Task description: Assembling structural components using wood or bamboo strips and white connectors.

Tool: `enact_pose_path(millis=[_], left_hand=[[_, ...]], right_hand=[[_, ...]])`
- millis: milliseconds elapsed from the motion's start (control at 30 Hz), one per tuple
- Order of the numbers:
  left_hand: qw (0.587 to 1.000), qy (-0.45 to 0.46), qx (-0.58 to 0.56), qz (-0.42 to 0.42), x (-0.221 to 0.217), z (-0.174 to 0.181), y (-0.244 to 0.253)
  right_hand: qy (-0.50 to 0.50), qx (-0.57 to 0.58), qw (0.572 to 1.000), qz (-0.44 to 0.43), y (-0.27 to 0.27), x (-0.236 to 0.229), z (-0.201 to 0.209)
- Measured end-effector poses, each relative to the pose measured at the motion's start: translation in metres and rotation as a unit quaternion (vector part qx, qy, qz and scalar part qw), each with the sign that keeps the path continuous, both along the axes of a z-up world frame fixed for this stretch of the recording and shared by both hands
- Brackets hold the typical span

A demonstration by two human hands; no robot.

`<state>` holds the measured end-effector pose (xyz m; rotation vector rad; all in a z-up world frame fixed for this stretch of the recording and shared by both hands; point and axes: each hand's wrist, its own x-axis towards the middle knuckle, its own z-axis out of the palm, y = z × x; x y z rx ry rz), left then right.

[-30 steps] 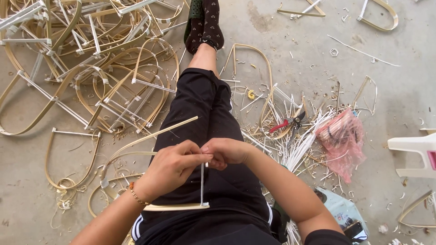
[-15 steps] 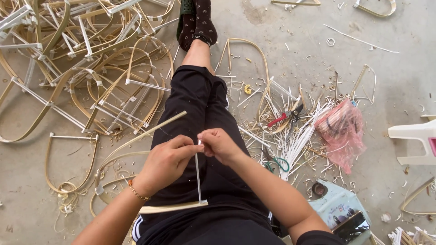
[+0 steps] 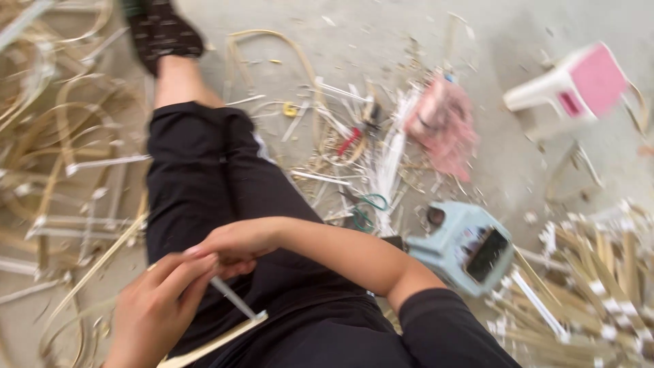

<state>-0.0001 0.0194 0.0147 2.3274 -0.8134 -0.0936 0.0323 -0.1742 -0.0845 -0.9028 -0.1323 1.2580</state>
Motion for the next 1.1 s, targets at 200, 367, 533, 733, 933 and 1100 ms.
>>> enact_pose_path(millis=[200, 367, 533, 733, 933, 1100], left_hand=[[0.996, -0.081, 0.034, -0.03, -0.007, -0.041, 0.026], [0.991, -0.126, 0.036, -0.003, -0.013, -0.094, 0.049], [0.988, -0.145, -0.054, 0.016, -0.031, -0.134, 0.065], [0.98, -0.199, 0.026, -0.003, -0.013, -0.074, 0.038], [0.981, -0.176, 0.079, -0.031, 0.003, -0.082, 0.045], [0.981, -0.17, 0.097, 0.015, 0.007, -0.063, 0.016]], right_hand=[[-0.001, 0.107, 0.994, 0.025, 0.003, -0.003, -0.001], [-0.008, 0.115, 0.993, -0.038, 0.003, -0.016, -0.004], [0.045, 0.165, 0.983, -0.063, 0.003, -0.021, -0.008], [0.045, 0.224, 0.971, -0.07, 0.011, -0.025, -0.024], [0.055, 0.147, 0.952, -0.262, 0.034, -0.031, -0.042], [-0.044, 0.036, 0.938, -0.342, 0.015, -0.016, -0.058]])
